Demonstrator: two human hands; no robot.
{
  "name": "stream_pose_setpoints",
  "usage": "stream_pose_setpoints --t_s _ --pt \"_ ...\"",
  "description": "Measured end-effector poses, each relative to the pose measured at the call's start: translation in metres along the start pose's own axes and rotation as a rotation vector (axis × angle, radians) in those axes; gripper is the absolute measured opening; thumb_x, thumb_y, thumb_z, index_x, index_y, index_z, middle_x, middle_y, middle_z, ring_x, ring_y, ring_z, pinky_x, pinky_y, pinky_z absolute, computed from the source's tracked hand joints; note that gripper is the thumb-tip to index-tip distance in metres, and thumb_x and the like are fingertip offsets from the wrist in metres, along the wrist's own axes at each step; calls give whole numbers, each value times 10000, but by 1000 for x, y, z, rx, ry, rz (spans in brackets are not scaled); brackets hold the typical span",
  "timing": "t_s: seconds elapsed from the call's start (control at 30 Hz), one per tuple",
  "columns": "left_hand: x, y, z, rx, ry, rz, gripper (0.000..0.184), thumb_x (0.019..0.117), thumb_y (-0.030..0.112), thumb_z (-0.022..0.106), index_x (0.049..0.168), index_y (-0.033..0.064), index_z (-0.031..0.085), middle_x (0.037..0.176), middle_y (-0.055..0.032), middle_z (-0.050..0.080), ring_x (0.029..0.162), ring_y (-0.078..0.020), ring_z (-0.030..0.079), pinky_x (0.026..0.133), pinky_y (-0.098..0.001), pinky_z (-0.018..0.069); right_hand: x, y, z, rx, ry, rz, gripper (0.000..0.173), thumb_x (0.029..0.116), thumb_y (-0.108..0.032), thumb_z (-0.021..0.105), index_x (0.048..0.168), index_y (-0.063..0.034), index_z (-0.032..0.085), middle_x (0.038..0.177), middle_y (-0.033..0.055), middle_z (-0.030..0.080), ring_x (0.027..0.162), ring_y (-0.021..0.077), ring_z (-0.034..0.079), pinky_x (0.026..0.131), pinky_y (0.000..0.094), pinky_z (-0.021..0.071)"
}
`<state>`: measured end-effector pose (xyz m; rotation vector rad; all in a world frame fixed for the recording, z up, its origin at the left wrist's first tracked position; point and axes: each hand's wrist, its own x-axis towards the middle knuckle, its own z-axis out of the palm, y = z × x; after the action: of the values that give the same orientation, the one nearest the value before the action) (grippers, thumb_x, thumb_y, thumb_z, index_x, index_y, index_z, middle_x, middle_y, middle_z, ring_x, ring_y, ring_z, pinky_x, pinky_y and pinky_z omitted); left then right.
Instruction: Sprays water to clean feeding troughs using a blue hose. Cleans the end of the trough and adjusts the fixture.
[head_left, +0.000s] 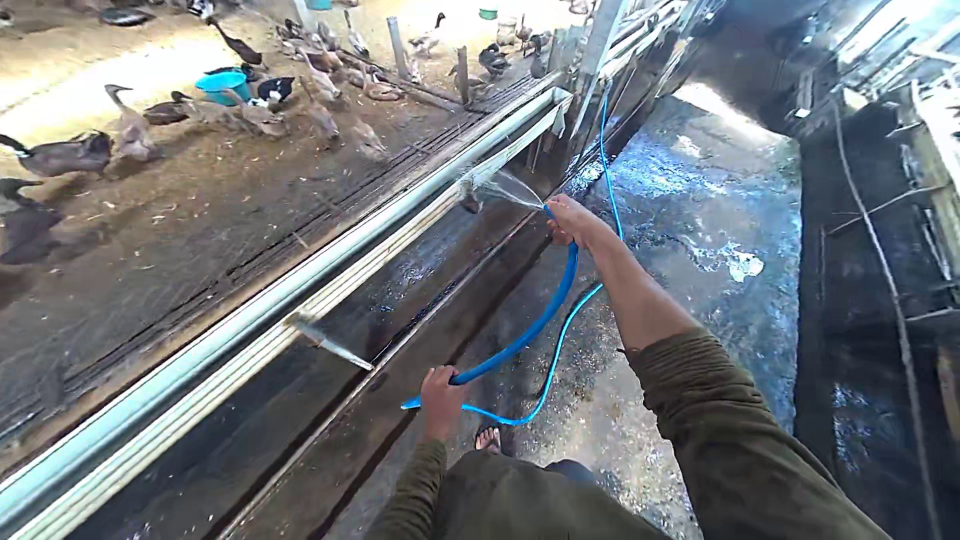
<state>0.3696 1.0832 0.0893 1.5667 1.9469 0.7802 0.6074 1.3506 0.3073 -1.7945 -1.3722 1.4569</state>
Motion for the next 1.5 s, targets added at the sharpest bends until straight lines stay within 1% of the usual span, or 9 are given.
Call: stream_pose_setpoints --t_s 0.07,0.23,0.37,0.67,0.83,0.9,1.07,1.27,1.5 --pt "35 16 6 -5 -34 15 466 803 378 869 852 -58 711 856 -198 689 885 -360 668 887 -541 509 21 -2 -29 41 21 2 293 1132 -252 299 1372 -112 390 688 -13 369 466 81 318 437 239 315" --pt "102 56 37 39 -108 27 514 796 459 858 841 -30 710 863 -175 688 894 -340 657 885 -524 498 75 3 -97 137 37 13 264 1139 -272 290 1339 -134 394 666 -26 360 438 62 279 405 218 279" --pt "145 97 78 73 -93 13 503 794 445 867 827 -29 704 844 -179 682 886 -354 657 858 -538 500 126 9 -152 158 47 -1 276 1142 -293 288 1349 -142 393 676 -28 356 442 65 280 410 223 284" --pt "229 214 182 89 2 -251 377 798 285 892 868 -32 700 896 -190 673 881 -363 659 801 -584 509 276 38 -285 188 -29 -18 342 1148 -336 280 1397 -136 401 715 6 424 457 82 344 431 236 345" --pt "273 262 226 42 -11 -95 410 798 313 886 860 -45 695 861 -185 668 832 -330 655 780 -538 517 334 38 -361 267 -24 12 281 1145 -326 272 1330 -147 383 686 -14 398 438 67 306 406 220 302" --pt "291 275 236 17 -56 -45 441 798 347 882 910 -41 702 898 -177 670 853 -315 652 798 -523 520 351 30 -388 267 0 23 283 1143 -310 272 1344 -143 380 703 -12 406 443 66 309 409 220 301" --pt "349 281 267 215 -230 -107 416 903 359 790 1073 -12 710 1098 -206 692 1036 -372 678 917 -578 524 397 11 -445 243 64 38 287 1135 -290 290 1359 -140 389 705 -13 397 441 63 298 401 217 288" --pt "428 261 308 264 -335 -144 374 950 375 719 1052 16 714 1036 -177 708 1009 -344 687 909 -564 527 479 -15 -505 185 116 42 233 1134 -280 297 1282 -135 403 687 -23 356 443 63 273 400 220 272" --pt "560 252 358 189 -463 -330 397 992 409 663 947 16 696 886 -189 697 893 -356 688 826 -577 531 637 -48 -545 58 125 103 239 1130 -249 292 1266 -106 426 687 -14 376 449 73 300 416 236 302"
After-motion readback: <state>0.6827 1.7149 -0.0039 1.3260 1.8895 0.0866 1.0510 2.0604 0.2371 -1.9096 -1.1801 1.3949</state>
